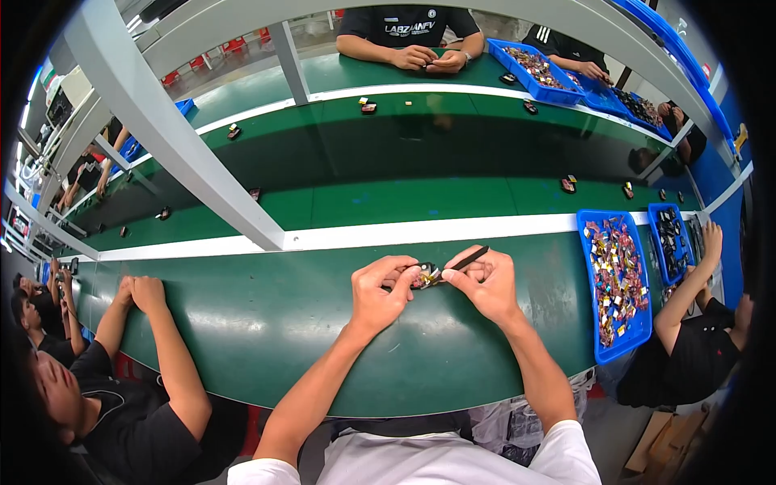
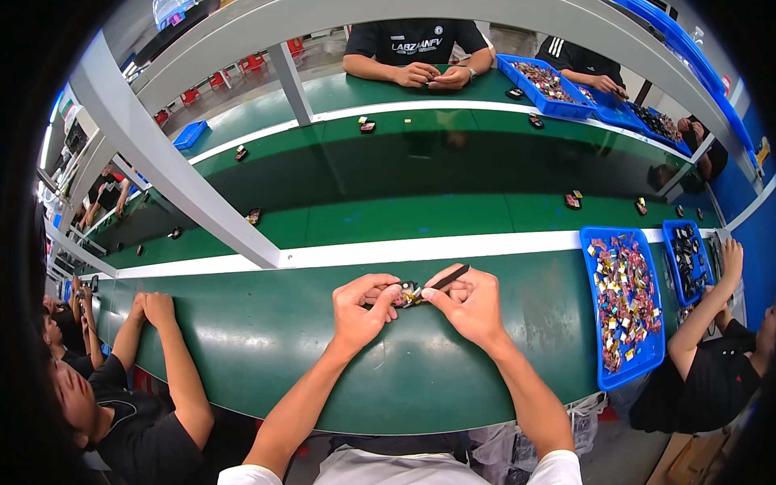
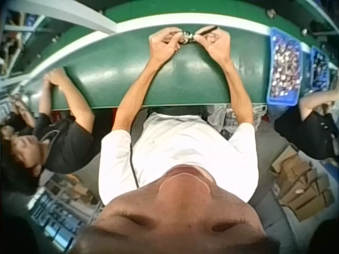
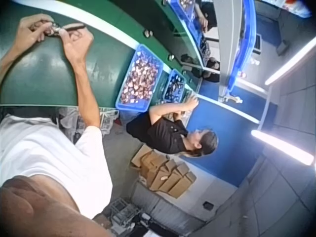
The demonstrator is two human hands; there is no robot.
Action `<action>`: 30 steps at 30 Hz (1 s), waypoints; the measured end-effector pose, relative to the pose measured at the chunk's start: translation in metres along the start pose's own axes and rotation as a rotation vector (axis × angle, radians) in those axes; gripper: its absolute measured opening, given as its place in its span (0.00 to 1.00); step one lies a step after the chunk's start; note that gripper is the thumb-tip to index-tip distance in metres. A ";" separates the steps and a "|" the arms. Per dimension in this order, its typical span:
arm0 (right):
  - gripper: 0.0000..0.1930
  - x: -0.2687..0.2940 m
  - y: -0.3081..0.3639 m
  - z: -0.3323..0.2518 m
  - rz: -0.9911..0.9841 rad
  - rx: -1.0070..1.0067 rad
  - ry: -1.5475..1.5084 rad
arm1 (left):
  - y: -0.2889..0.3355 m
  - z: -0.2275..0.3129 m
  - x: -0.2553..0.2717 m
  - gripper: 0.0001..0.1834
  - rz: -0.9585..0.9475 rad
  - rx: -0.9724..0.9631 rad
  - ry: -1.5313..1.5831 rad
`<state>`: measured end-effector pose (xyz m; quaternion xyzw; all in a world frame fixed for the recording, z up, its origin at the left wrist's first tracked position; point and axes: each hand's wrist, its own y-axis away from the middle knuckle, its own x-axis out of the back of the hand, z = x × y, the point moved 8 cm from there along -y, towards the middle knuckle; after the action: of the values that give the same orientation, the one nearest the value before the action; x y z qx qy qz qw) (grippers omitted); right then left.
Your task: Assembling small electronic or mechanical components on a factory conveyor belt using a precision tool.
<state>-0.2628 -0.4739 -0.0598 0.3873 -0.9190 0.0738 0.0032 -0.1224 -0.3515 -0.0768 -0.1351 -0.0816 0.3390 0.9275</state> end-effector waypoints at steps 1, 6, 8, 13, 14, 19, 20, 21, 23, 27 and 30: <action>0.05 0.000 0.000 0.001 0.001 0.000 -0.001 | 0.000 0.000 0.000 0.05 -0.001 0.000 -0.001; 0.05 0.004 0.000 0.002 0.019 -0.020 0.040 | -0.001 -0.002 0.003 0.05 0.039 0.088 0.023; 0.05 0.007 0.000 0.002 0.060 0.015 0.014 | -0.001 -0.005 0.004 0.05 0.056 0.140 0.048; 0.06 0.006 0.004 0.003 0.144 0.125 -0.082 | 0.000 -0.010 0.007 0.06 0.089 0.210 0.071; 0.06 0.003 0.005 0.002 0.140 0.127 -0.051 | 0.001 -0.008 0.006 0.06 0.093 0.192 0.067; 0.06 -0.002 0.009 0.003 0.131 0.137 0.008 | 0.001 -0.008 0.008 0.07 0.121 0.175 0.067; 0.06 -0.001 0.010 0.002 0.151 0.156 0.025 | 0.001 -0.009 0.009 0.07 0.130 0.191 0.072; 0.06 0.000 0.010 0.001 0.171 0.174 0.041 | 0.001 -0.009 0.010 0.06 0.139 0.206 0.076; 0.06 0.000 0.011 -0.001 0.178 0.180 0.053 | 0.001 -0.009 0.010 0.07 0.139 0.207 0.082; 0.06 0.000 0.011 0.000 0.186 0.175 0.121 | 0.002 -0.012 0.010 0.07 0.131 0.212 0.095; 0.05 0.000 0.011 -0.004 0.200 0.188 0.140 | 0.001 -0.008 0.009 0.07 0.113 0.198 0.068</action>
<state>-0.2712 -0.4655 -0.0576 0.2862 -0.9396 0.1862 0.0237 -0.1141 -0.3461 -0.0840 -0.0585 -0.0086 0.3922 0.9180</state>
